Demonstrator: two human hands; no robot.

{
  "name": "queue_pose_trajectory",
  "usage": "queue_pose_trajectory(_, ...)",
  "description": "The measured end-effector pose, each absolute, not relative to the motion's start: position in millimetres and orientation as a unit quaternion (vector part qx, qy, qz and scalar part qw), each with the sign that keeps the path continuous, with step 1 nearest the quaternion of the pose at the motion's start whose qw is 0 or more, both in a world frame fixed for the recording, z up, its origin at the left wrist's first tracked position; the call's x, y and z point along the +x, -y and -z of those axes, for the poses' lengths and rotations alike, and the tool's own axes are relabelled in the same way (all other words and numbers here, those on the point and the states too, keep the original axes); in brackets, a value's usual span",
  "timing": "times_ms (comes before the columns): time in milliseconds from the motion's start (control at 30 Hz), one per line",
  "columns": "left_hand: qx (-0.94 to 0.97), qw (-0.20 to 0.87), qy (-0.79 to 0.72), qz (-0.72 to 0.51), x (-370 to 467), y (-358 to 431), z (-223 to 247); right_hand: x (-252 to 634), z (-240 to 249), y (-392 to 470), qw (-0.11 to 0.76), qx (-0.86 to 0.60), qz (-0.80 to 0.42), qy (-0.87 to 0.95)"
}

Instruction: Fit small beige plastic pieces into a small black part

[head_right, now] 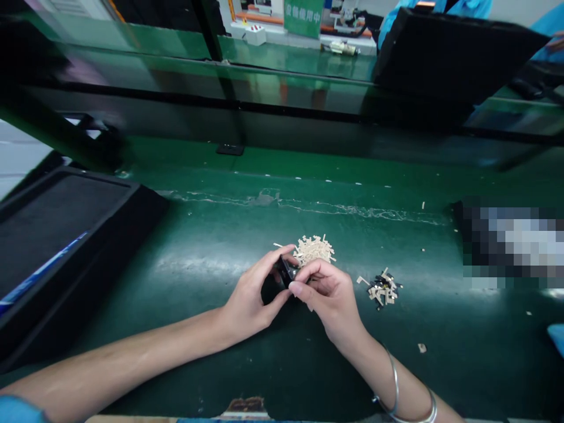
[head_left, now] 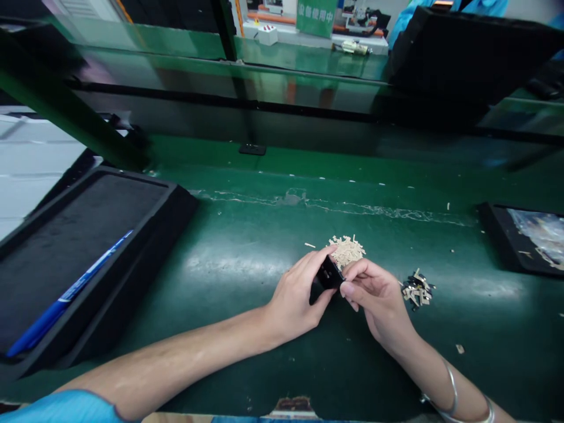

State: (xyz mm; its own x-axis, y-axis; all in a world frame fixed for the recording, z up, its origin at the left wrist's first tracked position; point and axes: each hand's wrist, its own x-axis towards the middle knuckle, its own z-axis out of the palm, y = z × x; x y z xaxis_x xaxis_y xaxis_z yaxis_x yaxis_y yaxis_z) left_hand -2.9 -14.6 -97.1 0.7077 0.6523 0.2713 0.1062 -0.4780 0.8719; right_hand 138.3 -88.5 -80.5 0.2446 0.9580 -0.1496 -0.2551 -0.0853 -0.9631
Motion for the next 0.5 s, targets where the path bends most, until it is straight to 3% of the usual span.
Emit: queue_pose_trajectory(500,0.837,0.399,-0.176,-0.330,-4.0,12.3,95.4,135.7,73.1,85.5,0.555,-0.501,-0.610,0.263)
